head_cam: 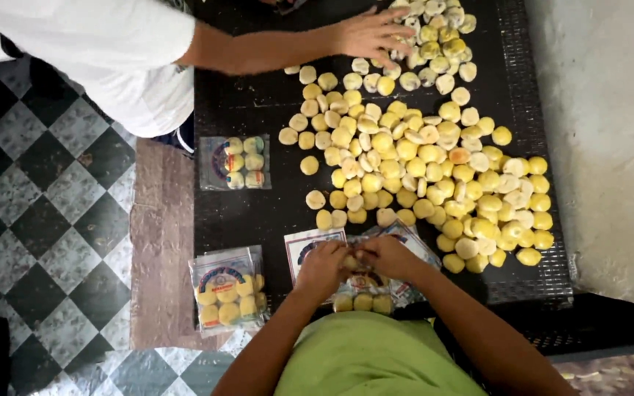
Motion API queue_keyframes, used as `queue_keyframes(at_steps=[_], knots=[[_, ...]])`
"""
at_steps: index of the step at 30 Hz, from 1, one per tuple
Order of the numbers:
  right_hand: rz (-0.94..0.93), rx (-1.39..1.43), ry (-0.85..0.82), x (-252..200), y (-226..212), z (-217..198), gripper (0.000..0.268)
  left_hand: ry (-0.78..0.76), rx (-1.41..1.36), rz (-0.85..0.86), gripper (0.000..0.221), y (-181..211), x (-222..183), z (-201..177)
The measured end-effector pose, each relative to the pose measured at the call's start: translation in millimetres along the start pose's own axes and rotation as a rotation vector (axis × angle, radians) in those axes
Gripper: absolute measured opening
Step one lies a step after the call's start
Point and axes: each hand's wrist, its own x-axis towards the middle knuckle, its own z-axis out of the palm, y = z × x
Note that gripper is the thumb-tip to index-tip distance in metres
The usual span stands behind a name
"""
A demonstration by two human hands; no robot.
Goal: Packing small yellow baked goods from a large pile on a table into individual plastic bags.
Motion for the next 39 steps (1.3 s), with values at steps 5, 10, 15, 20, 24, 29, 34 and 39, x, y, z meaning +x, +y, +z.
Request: queue_keyframes(at_steps=[5, 10, 15, 20, 24, 29, 34, 39], knots=[[-0.187, -0.332, -0.041, -7, -4, 4, 0.032, 0.054, 0.022, 0.083, 0.026, -2, -3, -12], [-0.240, -0.887, -0.085, -7, 16, 27, 0.068, 0.026, 0.128, 0.124, 0.021, -5, -1, 2], [-0.157, -0.886, -0.020, -12, 14, 31, 0.057, -0.162, 0.009, 0.038, 0.017, -7, 1, 0], [-0.159, -0.790, 0.088, -8, 42, 41, 0.057, -0.239, -0.052, -0.007, 0.021, 0, 2, -30], [-0.177, -0.607, 0.123, -7, 37, 39, 0.056, -0.326, -0.053, -0.052, 0.021, -3, 4, -39], [-0.295, -0.737, 0.223, -7, 44, 42, 0.048, -0.316, 0.017, -0.029, 0.011, -5, 4, -33], [-0.276, -0.775, 0.130, -6, 45, 38, 0.039, -0.307, 0.081, 0.002, 0.013, -4, 2, -30], [-0.241, -0.588, 0.095, 0, 50, 39, 0.032, -0.318, 0.050, -0.020, 0.016, -4, 2, -31]])
